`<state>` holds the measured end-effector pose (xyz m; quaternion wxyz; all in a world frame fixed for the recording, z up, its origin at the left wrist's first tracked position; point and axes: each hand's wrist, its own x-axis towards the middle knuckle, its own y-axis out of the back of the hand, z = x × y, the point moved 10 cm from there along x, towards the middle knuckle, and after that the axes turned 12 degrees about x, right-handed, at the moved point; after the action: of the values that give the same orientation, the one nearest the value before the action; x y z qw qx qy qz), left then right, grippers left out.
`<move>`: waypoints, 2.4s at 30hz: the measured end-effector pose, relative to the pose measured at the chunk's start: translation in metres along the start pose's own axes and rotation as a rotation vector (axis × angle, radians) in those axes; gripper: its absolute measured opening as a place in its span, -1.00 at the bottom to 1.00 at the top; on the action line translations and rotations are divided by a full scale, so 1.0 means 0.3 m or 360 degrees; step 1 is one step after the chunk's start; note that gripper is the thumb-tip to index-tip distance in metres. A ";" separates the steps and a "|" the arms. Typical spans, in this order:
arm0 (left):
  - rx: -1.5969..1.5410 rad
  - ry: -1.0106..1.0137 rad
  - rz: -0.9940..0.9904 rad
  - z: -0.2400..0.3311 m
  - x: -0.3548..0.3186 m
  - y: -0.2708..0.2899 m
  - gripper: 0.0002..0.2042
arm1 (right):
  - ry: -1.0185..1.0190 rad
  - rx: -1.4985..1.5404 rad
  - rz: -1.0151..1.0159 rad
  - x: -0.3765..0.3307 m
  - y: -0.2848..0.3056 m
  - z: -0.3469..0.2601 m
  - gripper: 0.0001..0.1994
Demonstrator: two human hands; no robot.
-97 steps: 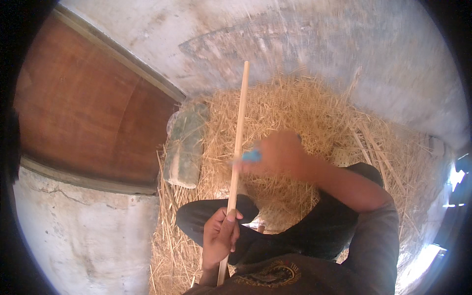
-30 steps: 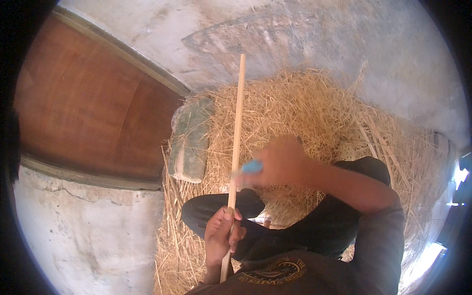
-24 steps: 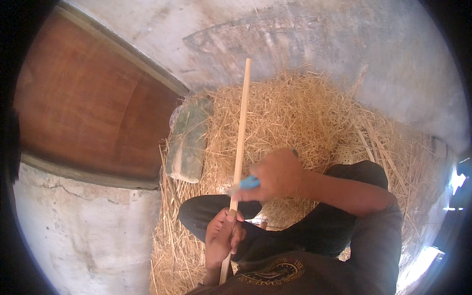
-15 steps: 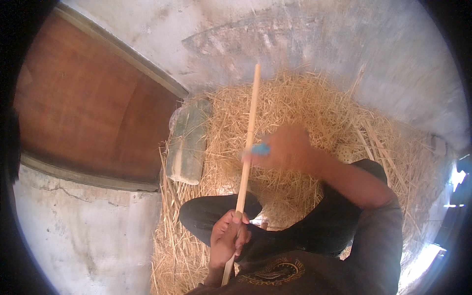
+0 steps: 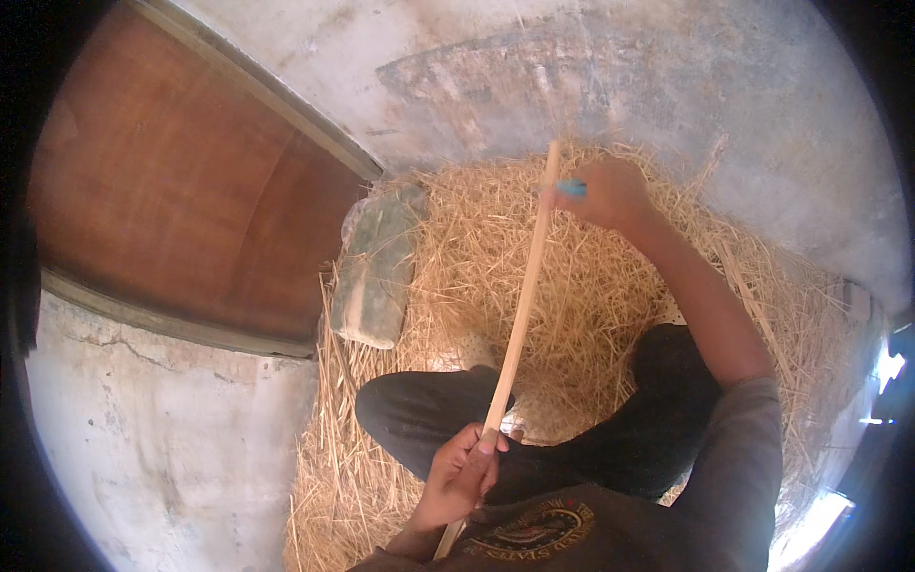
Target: The person sits cross-legged on a bed of straw and uses a small knife to shave a long, thin bamboo stick. They hold the stick vertically with their left hand and repeatedly scrape the surface with the knife in their right hand, moving from the top down to the bottom.
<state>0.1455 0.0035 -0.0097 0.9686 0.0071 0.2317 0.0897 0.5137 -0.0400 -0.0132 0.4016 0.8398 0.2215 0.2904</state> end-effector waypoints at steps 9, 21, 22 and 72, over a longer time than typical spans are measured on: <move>0.0024 0.0186 -0.0023 -0.094 -0.063 0.000 -0.79 | -0.0731 0.0141 0.0151 0.024 0.164 0.317 -0.26; -0.0804 -0.0003 0.0009 0.010 0.054 0.031 -0.71 | 0.0387 0.0495 -0.0286 -0.265 -0.013 -0.433 -0.27; -0.0890 0.0072 0.0004 0.002 0.060 0.018 -0.70 | 0.0289 0.0486 -0.0224 -0.240 -0.001 -0.395 -0.26; -0.0712 -0.0073 0.0075 0.010 0.099 0.077 -0.73 | 0.0693 0.0512 -0.0364 -0.387 -0.038 -0.571 -0.23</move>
<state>0.1689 0.0317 -0.0192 0.9487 -0.2005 0.1838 0.1613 0.3129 -0.0102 0.0287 0.2365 0.7802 0.4389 0.3778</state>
